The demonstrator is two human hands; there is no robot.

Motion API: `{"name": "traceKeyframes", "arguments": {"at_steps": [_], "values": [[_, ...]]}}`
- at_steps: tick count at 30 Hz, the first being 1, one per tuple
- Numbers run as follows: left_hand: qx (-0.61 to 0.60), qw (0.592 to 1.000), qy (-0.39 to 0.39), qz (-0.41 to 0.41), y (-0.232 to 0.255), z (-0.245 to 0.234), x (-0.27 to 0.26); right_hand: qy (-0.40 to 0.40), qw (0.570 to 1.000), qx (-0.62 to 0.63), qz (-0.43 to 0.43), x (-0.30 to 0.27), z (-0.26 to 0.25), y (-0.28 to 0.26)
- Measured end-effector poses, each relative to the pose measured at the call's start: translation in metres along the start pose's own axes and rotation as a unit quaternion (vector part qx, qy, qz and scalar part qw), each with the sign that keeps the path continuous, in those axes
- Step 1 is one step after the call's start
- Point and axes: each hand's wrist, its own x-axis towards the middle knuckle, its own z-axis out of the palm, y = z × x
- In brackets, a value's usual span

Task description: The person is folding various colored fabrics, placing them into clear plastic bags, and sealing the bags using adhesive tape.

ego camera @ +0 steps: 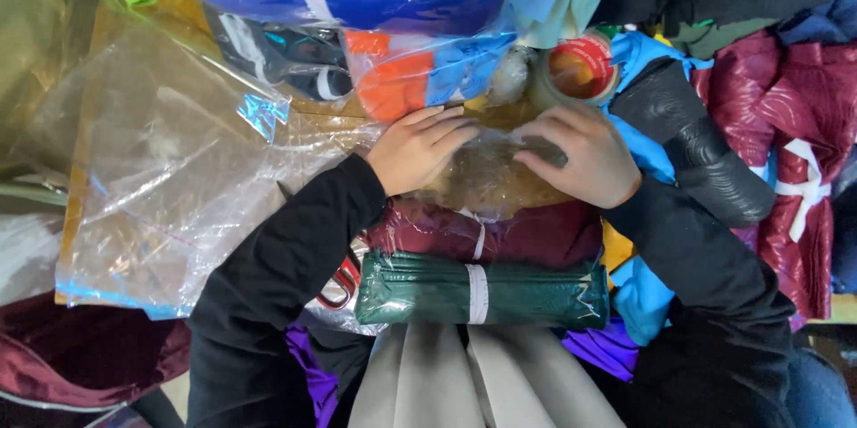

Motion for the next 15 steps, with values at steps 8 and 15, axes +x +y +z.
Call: {"name": "traceKeyframes", "arguments": {"at_steps": [8,15], "values": [[0.074,0.991,-0.113,-0.013,-0.003,-0.008,-0.023,-0.074,0.976,-0.17,-0.113,-0.027,0.017,0.04],[0.039,0.985,-0.156,-0.056,0.003,-0.018,-0.026,-0.134,0.973,-0.119,-0.149,-0.027,0.02,0.055]]}}
